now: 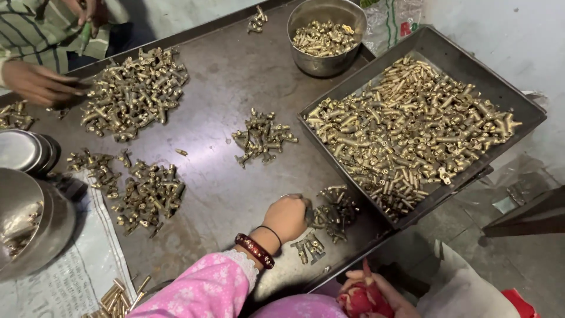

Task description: The person repeatedly picks small brass-colored metal parts from a table, rubs each with a dark abrasive pad and a red cloth, and places them into a metal tray. A second person works similarly across the table. The camera wearer handles the parts one at a time throughout the clip.

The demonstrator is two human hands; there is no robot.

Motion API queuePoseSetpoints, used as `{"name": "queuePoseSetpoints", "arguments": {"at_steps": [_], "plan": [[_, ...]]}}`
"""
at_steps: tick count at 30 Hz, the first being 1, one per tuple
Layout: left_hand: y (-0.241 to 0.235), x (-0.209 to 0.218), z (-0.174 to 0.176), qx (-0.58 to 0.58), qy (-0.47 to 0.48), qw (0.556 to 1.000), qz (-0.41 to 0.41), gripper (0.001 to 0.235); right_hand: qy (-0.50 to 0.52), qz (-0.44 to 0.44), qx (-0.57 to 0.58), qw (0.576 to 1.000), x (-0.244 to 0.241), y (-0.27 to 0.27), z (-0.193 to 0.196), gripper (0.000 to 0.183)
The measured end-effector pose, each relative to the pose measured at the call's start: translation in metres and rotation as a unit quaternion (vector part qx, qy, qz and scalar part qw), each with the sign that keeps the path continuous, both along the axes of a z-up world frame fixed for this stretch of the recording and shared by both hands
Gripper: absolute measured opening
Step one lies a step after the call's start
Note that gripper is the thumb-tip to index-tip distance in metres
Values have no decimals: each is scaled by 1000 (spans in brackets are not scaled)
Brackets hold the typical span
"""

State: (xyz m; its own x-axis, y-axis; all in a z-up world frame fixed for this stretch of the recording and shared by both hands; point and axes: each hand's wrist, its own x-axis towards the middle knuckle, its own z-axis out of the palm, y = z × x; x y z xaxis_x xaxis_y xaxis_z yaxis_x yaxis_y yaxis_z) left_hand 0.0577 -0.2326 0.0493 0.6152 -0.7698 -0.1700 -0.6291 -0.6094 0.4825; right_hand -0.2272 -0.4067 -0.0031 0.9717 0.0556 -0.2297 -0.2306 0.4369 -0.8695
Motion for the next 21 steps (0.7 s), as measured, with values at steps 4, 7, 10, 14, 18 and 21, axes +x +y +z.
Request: {"name": "queuePoseSetpoints", "arguments": {"at_steps": [4,7,10,14,18,21], "plan": [[10,-9,-4,-101,30,994,-29,53,-5,1,-52,999,10,12,40,69],[18,-11,5,-93,26,993,-66,52,44,30,197,979,-16,-44,-106,34],[36,-26,-1,-144,26,988,-44,53,19,-154,55,986,-16,-41,-80,41],[53,-25,-21,-168,-23,985,23,31,88,-251,-118,957,25,-6,38,58],[71,-20,-22,-200,-55,975,76,21,122,-169,-201,957,76,11,57,40],[79,-15,-12,-151,-70,983,74,15,91,-123,-224,962,102,40,43,33]]}}
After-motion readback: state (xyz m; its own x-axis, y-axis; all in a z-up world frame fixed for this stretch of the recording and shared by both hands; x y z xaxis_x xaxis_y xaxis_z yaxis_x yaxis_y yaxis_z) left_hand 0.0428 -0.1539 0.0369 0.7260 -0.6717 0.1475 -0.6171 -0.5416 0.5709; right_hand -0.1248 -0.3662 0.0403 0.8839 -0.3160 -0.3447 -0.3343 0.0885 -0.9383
